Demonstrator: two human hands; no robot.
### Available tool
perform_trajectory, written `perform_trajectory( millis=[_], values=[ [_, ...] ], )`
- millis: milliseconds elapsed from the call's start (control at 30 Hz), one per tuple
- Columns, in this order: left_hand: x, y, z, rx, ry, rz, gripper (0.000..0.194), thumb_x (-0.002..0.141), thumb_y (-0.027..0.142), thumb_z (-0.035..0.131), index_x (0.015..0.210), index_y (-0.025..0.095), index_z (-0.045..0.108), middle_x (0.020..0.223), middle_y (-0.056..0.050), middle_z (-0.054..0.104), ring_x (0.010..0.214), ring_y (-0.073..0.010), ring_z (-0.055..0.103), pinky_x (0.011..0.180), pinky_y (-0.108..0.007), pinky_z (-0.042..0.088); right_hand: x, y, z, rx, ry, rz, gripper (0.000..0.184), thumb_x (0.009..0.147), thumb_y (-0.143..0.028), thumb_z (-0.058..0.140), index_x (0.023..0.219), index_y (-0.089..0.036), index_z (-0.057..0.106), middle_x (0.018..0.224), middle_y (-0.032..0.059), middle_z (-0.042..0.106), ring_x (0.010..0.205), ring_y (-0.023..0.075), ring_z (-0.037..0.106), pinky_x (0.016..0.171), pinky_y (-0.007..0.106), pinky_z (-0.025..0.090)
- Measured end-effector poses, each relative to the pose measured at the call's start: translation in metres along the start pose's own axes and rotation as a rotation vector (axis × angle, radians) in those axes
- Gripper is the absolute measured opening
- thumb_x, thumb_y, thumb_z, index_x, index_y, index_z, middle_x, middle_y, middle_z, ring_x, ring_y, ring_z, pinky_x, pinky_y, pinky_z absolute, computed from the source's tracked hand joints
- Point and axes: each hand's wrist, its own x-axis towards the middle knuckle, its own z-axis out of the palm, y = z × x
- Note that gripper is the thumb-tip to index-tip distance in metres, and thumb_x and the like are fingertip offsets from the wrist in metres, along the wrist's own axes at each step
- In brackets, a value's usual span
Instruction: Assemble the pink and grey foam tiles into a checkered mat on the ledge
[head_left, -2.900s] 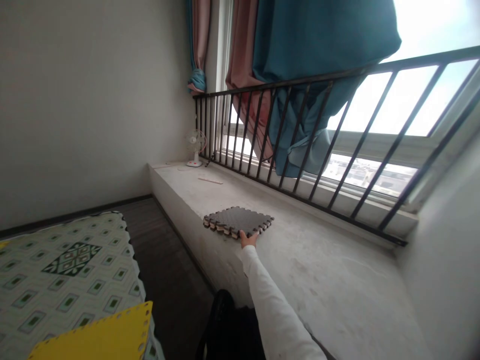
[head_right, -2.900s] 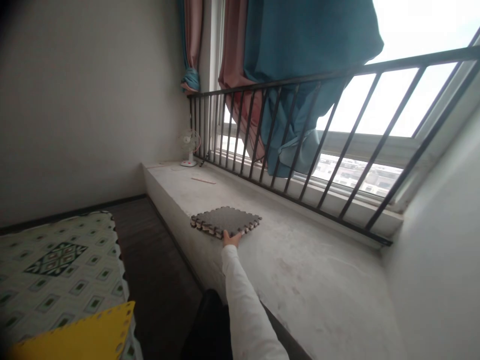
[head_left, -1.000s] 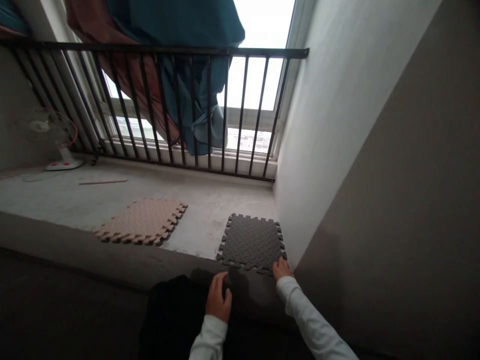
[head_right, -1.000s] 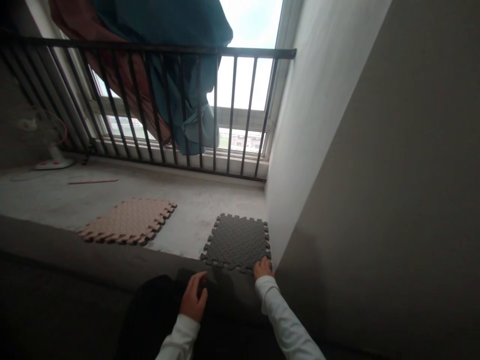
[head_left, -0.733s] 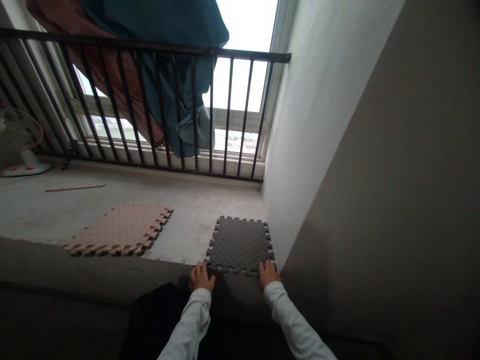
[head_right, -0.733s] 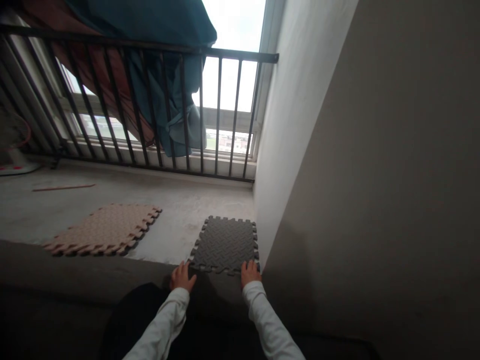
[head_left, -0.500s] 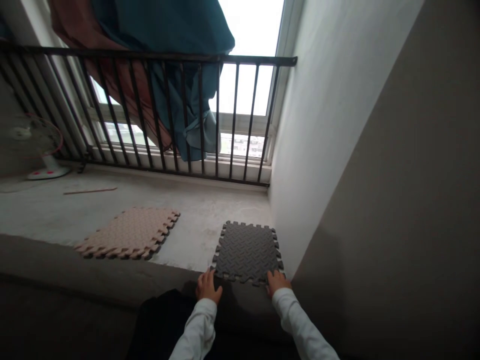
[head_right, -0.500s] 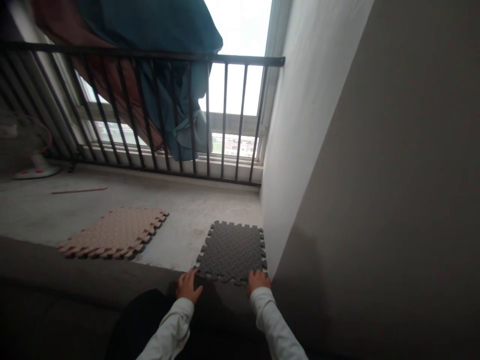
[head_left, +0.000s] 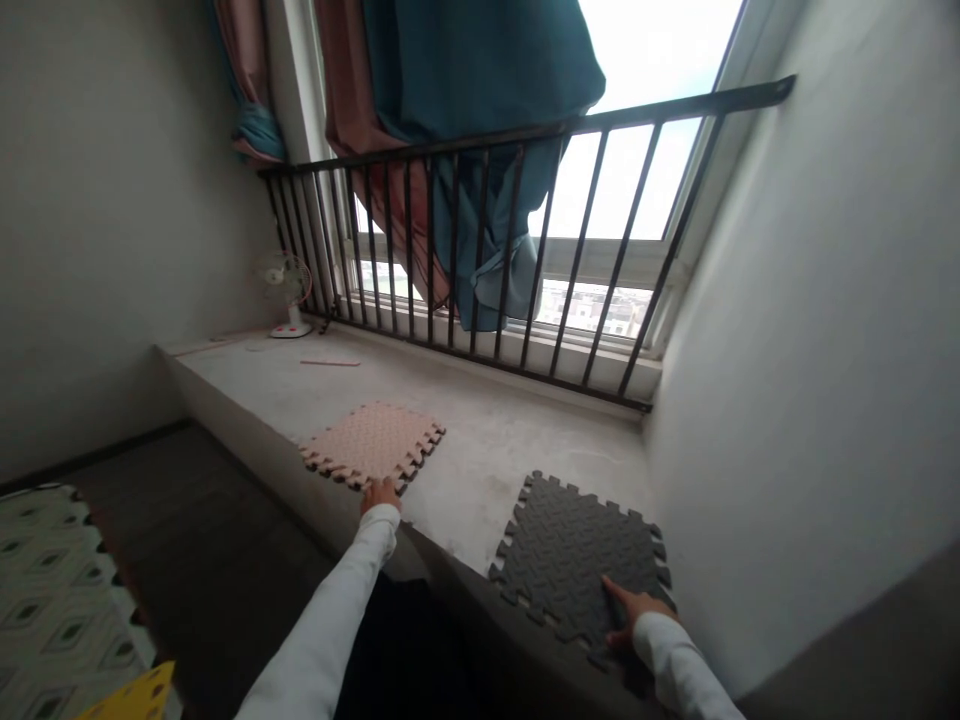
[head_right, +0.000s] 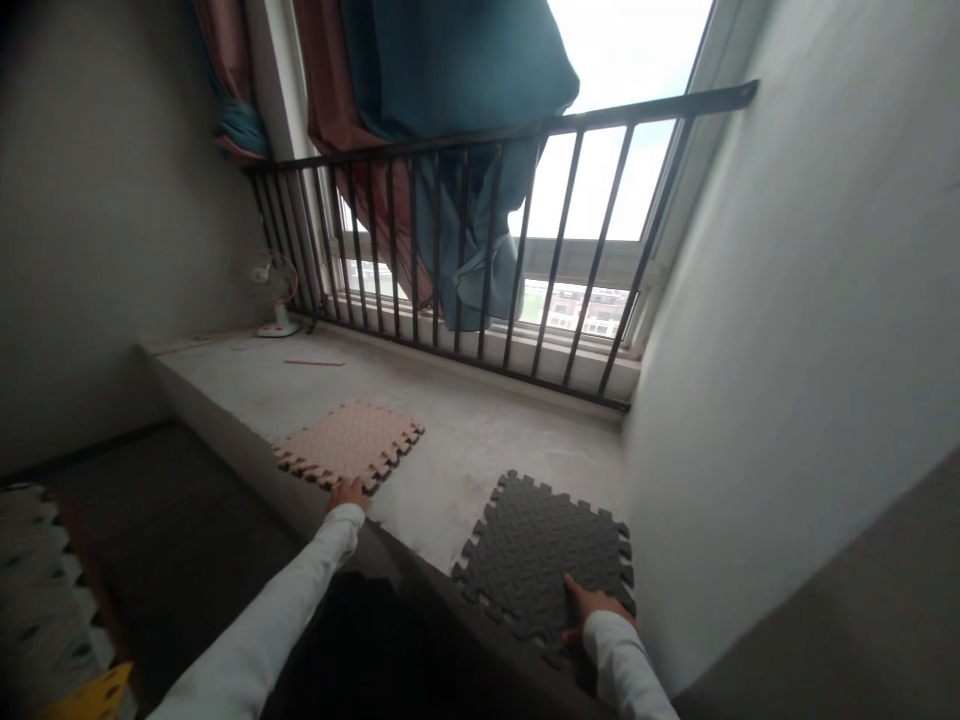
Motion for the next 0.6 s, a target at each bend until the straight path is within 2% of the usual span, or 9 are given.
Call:
perform_trajectory(
  millis=[100, 267, 400, 500, 600],
  values=[
    [0.017, -0.009, -0.002, 0.009, -0.014, 0.012, 0.036, 0.078, 0.017, 0.029, 0.11, 0.017, 0.047, 0.112, -0.013, 0.047, 0.104, -0.0229, 0.041, 0.081, -0.03, 0.034, -0.003, -0.003, -0.004, 0.006, -0.02, 0.005, 0.081, 0.05, -0.034, 0.065, 0.124, -0.039, 0.03, 0.115, 0.0061, 0.052, 0.104, 0.0241, 0.049, 0.085, 0.036, 0.038],
    [0.03, -0.016, 0.002, 0.038, -0.002, -0.001, 0.034, 0.079, 0.02, 0.025, 0.098, 0.014, 0.052, 0.109, -0.015, 0.05, 0.102, -0.0274, 0.042, 0.073, -0.036, 0.038, -0.01, -0.008, -0.012, -0.012, -0.022, 0.029, 0.083, 0.048, -0.03, 0.067, 0.123, -0.039, 0.032, 0.118, 0.0067, 0.051, 0.105, 0.0252, 0.047, 0.084, 0.037, 0.04],
    [0.036, -0.006, 0.005, 0.095, -0.04, 0.094, 0.038, 0.077, 0.017, 0.028, 0.11, 0.012, 0.046, 0.11, -0.014, 0.052, 0.101, -0.025, 0.045, 0.075, -0.035, 0.038, -0.014, -0.01, -0.015, 0.014, 0.006, 0.03, 0.086, 0.044, -0.026, 0.07, 0.122, -0.037, 0.035, 0.115, 0.0061, 0.053, 0.105, 0.0261, 0.048, 0.084, 0.038, 0.041],
    [0.013, 0.027, 0.003, 0.09, -0.073, 0.173, 0.047, 0.076, 0.024, 0.035, 0.122, 0.015, 0.037, 0.11, -0.013, 0.052, 0.1, -0.024, 0.046, 0.079, -0.034, 0.037, -0.018, -0.012, -0.016, 0.033, 0.021, 0.024, 0.088, 0.042, -0.023, 0.071, 0.122, -0.035, 0.036, 0.114, 0.0073, 0.053, 0.104, 0.0261, 0.049, 0.085, 0.037, 0.04],
    [-0.048, 0.07, 0.007, 0.048, -0.109, 0.35, 0.044, 0.074, 0.026, 0.036, 0.117, 0.026, 0.045, 0.103, -0.009, 0.054, 0.097, -0.0224, 0.049, 0.077, -0.033, 0.038, -0.022, -0.012, -0.016, 0.035, 0.017, 0.025, 0.085, 0.045, -0.026, 0.071, 0.122, -0.035, 0.035, 0.115, 0.0063, 0.053, 0.105, 0.0251, 0.048, 0.086, 0.037, 0.04]
  ],
)
